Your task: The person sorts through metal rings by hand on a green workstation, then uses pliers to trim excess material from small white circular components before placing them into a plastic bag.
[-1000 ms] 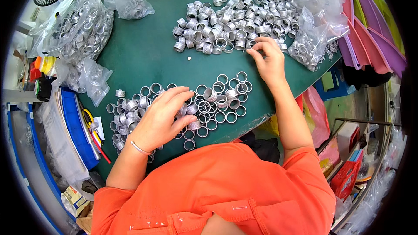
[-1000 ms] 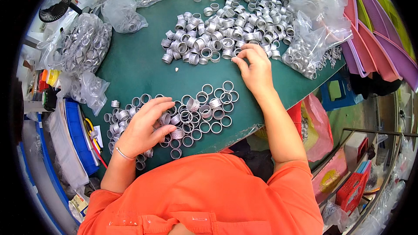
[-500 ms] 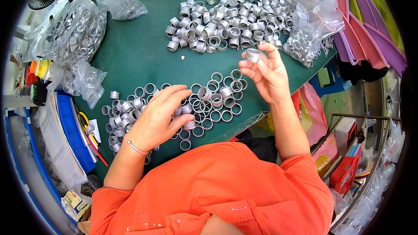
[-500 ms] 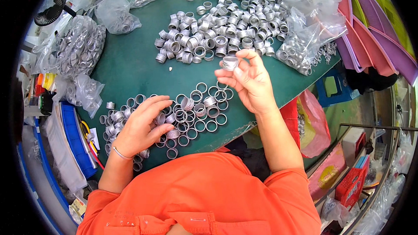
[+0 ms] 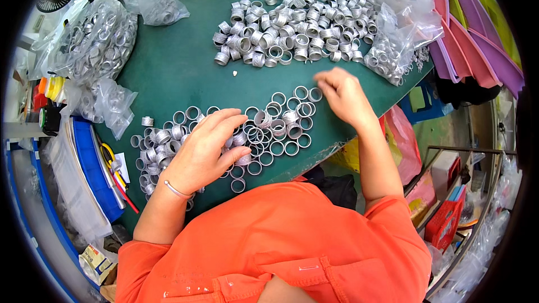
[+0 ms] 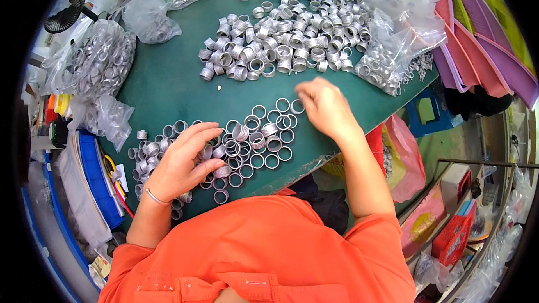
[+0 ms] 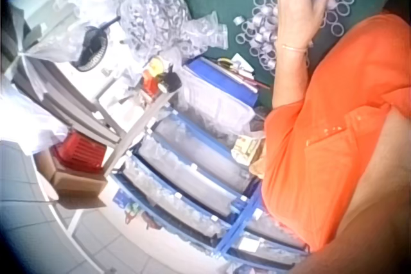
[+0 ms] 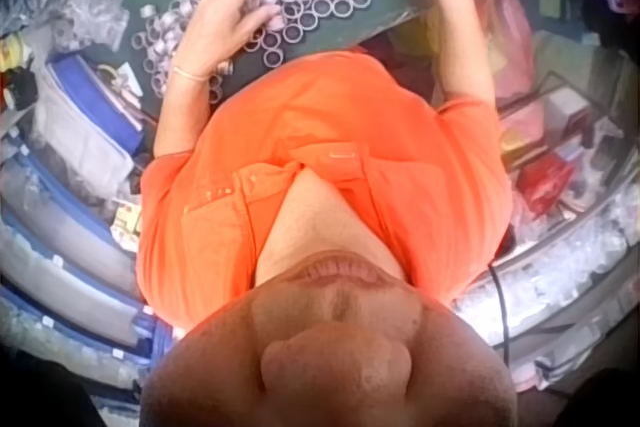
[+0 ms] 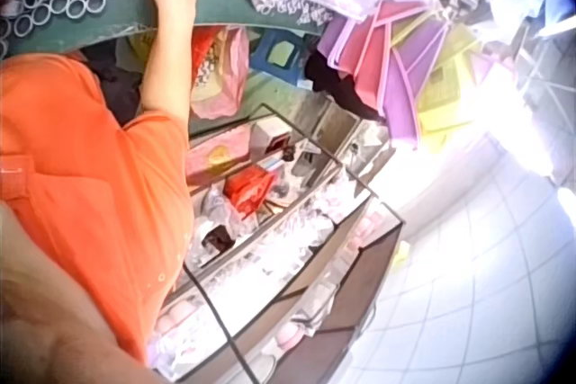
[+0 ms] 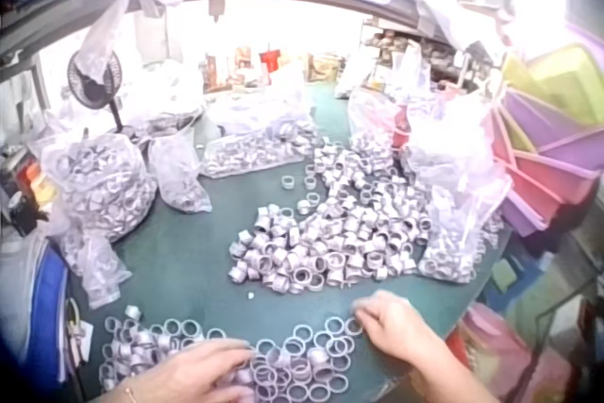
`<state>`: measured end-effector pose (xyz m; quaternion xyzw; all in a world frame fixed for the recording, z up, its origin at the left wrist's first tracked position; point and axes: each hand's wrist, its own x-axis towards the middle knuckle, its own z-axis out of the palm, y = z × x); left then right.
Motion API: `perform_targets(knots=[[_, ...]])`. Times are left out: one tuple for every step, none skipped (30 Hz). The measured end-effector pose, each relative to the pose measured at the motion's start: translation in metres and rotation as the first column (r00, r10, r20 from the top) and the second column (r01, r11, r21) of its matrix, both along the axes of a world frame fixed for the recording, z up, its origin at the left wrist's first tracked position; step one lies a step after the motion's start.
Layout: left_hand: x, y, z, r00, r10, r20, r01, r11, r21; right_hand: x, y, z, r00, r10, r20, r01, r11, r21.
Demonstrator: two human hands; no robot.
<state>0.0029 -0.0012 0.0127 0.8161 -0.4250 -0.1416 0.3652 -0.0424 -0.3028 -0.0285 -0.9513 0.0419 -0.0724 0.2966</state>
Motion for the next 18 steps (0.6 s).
perform_targets(knots=[[0.000, 0.000, 0.000, 1.000, 0.000, 0.006, 0.000, 1.000, 0.001, 0.009, -0.002, -0.006, 0.989, -0.051, 0.139, 0.059, 0.997, -0.057], [0.000, 0.000, 0.000, 1.000, 0.003, 0.007, -0.003, 1.000, 0.004, 0.020, -0.004, -0.012, 0.957, -0.088, 0.278, 0.121, 0.987, -0.105], [-0.001, 0.001, 0.000, 1.000, 0.007, 0.007, -0.007, 1.000, 0.004, 0.031, -0.002, -0.013, 0.940, -0.133, 0.313, 0.180, 0.975, -0.127], [-0.001, 0.002, 0.000, 1.000, 0.010, 0.007, -0.010, 1.000, 0.005, 0.042, 0.001, -0.014, 0.920, -0.177, 0.350, 0.240, 0.960, -0.146], [0.000, 0.002, 0.000, 1.000, 0.002, 0.022, -0.002, 1.000, 0.003, 0.049, 0.001, -0.014, 0.894, -0.223, 0.388, 0.304, 0.939, -0.161], [0.000, 0.002, 0.001, 0.999, -0.006, 0.037, 0.006, 1.000, 0.001, 0.053, -0.001, -0.015, 0.899, -0.215, 0.381, 0.306, 0.932, -0.195], [0.000, 0.001, 0.002, 0.999, -0.015, 0.052, 0.015, 1.000, 0.000, 0.055, -0.004, -0.015, 0.904, -0.208, 0.374, 0.308, 0.923, -0.230], [0.000, 0.002, 0.003, 1.000, -0.002, 0.029, 0.002, 1.000, 0.007, 0.057, -0.006, -0.017, 0.909, -0.198, 0.367, 0.305, 0.915, -0.263], [0.000, 0.002, 0.004, 1.000, 0.009, 0.006, -0.009, 1.000, 0.015, 0.057, -0.009, -0.020, 0.899, -0.156, 0.409, 0.285, 0.917, -0.278], [0.001, 0.003, 0.006, 1.000, 0.020, -0.018, -0.019, 1.000, 0.022, 0.057, -0.011, -0.020, 0.886, -0.160, 0.435, 0.264, 0.945, -0.191], [0.000, 0.004, 0.006, 0.998, 0.036, -0.057, -0.033, 0.998, 0.048, 0.055, -0.012, -0.020, 0.874, -0.166, 0.456, 0.238, 0.966, -0.105], [0.000, 0.005, 0.004, 0.998, 0.039, -0.057, -0.036, 0.998, 0.045, 0.052, -0.011, -0.019, 0.862, -0.176, 0.476, 0.210, 0.978, -0.019], [0.001, 0.006, 0.002, 0.998, 0.040, -0.056, -0.038, 0.998, 0.042, 0.048, -0.008, -0.017, 0.837, -0.198, 0.510, 0.187, 0.980, 0.073], [0.001, 0.006, 0.001, 0.997, 0.041, -0.058, -0.039, 0.998, 0.040, 0.043, -0.006, -0.012, 0.834, -0.200, 0.514, 0.151, 0.979, 0.136], [0.000, 0.005, 0.001, 0.997, 0.039, -0.059, -0.037, 0.998, 0.043, 0.038, -0.005, -0.008, 0.830, -0.203, 0.519, 0.115, 0.973, 0.198], [0.000, 0.005, 0.002, 0.997, 0.037, -0.061, -0.035, 0.998, 0.046, 0.033, -0.004, -0.006, 0.826, -0.207, 0.523, 0.077, 0.963, 0.259], [0.001, 0.003, 0.002, 0.998, 0.030, -0.061, -0.027, 0.999, 0.047, 0.028, -0.006, -0.006, 0.815, -0.179, 0.551, 0.056, 0.971, 0.234], [0.001, 0.002, 0.000, 0.999, 0.024, -0.049, -0.022, 0.999, 0.041, 0.023, -0.005, -0.005, 0.855, -0.260, 0.449, 0.030, 0.889, 0.457]])
